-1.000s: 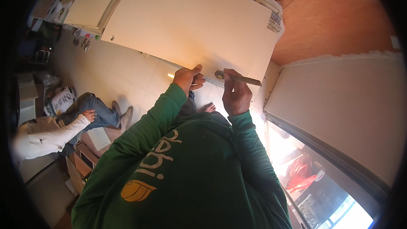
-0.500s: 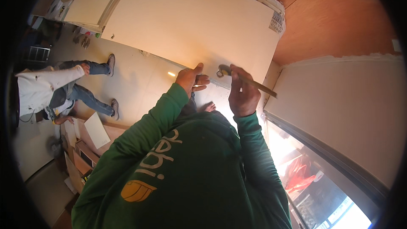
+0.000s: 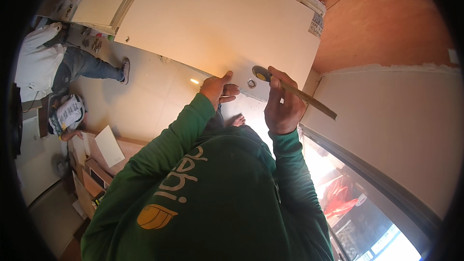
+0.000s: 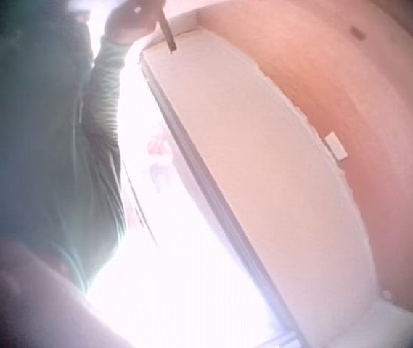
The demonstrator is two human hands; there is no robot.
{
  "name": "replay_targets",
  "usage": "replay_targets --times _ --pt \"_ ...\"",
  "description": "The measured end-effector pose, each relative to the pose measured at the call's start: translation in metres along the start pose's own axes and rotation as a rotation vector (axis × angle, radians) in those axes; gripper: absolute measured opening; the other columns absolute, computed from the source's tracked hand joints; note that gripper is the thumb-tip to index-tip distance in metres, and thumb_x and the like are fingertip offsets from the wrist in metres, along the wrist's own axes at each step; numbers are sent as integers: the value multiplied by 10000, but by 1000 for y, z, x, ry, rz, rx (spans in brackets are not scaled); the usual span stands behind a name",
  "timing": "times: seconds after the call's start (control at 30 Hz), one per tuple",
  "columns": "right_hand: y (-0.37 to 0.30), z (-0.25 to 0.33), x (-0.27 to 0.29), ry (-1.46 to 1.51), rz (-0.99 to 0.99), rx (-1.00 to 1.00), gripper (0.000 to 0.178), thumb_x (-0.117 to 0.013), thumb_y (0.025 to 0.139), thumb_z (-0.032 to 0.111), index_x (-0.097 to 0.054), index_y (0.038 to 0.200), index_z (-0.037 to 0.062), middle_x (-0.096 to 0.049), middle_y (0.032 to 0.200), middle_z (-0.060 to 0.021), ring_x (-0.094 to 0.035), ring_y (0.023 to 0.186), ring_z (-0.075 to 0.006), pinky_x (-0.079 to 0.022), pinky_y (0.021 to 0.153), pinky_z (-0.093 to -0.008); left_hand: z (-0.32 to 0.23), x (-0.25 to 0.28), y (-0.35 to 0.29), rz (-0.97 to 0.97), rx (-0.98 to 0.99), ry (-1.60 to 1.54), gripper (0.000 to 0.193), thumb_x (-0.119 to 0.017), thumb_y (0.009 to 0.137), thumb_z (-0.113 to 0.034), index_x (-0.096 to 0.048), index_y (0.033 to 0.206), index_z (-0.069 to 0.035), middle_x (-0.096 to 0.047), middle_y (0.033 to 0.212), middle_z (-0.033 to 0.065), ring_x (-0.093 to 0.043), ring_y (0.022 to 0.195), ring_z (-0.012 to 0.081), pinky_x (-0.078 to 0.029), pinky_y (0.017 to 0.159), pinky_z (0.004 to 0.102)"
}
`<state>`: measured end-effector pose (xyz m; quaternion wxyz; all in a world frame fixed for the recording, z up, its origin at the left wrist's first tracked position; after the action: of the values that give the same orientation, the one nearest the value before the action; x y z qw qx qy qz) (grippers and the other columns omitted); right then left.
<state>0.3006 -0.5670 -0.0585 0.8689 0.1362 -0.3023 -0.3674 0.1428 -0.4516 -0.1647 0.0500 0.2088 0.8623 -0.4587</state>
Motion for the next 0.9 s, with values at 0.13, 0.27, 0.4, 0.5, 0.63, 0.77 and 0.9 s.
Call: replay_targets --times 0.13,0.27,0.4,0.5,0.63,0.77,0.9 --pt "-24 -18 -18 -137 168 -77 146 -639 1056 86 -707 1181 52 -788 1090 -113 -780 960 -229 -607 834 -320 -4 -1 5 14 2 9 517 -705 1021 -436 -591 1201 34 -744 992 143 -760 904 254 -642 827 406" --pt "-10 0 -4 71 12 -105 149 -657 1052 97 -703 1165 13 -786 1091 -135 -779 966 -230 -607 834 -321 1 3 4 20 1 12 542 -713 1014 -448 -590 1208 43 -742 985 141 -760 908 253 -641 826 401" --pt "-14 -7 -9 51 4 -55 147 -660 1041 77 -708 1158 1 -785 1086 -140 -778 973 -233 -606 855 -332 -3 3 3 24 5 20 549 -711 1014 -455 -586 1219 39 -742 989 142 -761 913 254 -640 824 398" --pt "-36 -33 -16 -108 138 -195 144 -647 1055 105 -732 1155 48 -789 1073 -120 -779 951 -217 -606 842 -347 -4 -4 -1 48 9 49 540 -699 1021 -452 -584 1225 35 -745 986 140 -762 911 253 -639 830 398" --pt "-7 1 -6 106 -59 -145 173 -631 1072 120 -714 1195 30 -795 1051 -109 -760 869 -171 -584 771 -283 -3 0 3 5 9 25 521 -680 1036 -448 -587 1222 29 -749 989 142 -763 916 252 -637 839 399" --pt "-32 -25 -15 -166 153 -201 165 -637 1065 110 -707 1201 48 -791 1067 -113 -776 912 -209 -598 799 -328 -1 -1 4 34 31 23 511 -672 1040 -456 -594 1206 21 -751 984 140 -764 925 250 -637 837 395" --pt "-22 -17 -13 -12 -36 -142 166 -668 1045 125 -727 1173 38 -788 1004 -110 -774 885 -220 -595 774 -343 -5 0 4 28 19 19 527 -668 1041 -465 -598 1206 30 -755 979 135 -764 920 242 -637 840 391"
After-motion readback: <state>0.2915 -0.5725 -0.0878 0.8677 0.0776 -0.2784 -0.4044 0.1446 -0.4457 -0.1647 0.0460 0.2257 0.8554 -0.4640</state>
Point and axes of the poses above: each hand's wrist, its own y-axis towards the middle knuckle, its own x-axis out of the back of the hand, z = x × y, the point moved 1 cm from there along y, towards the middle knuckle
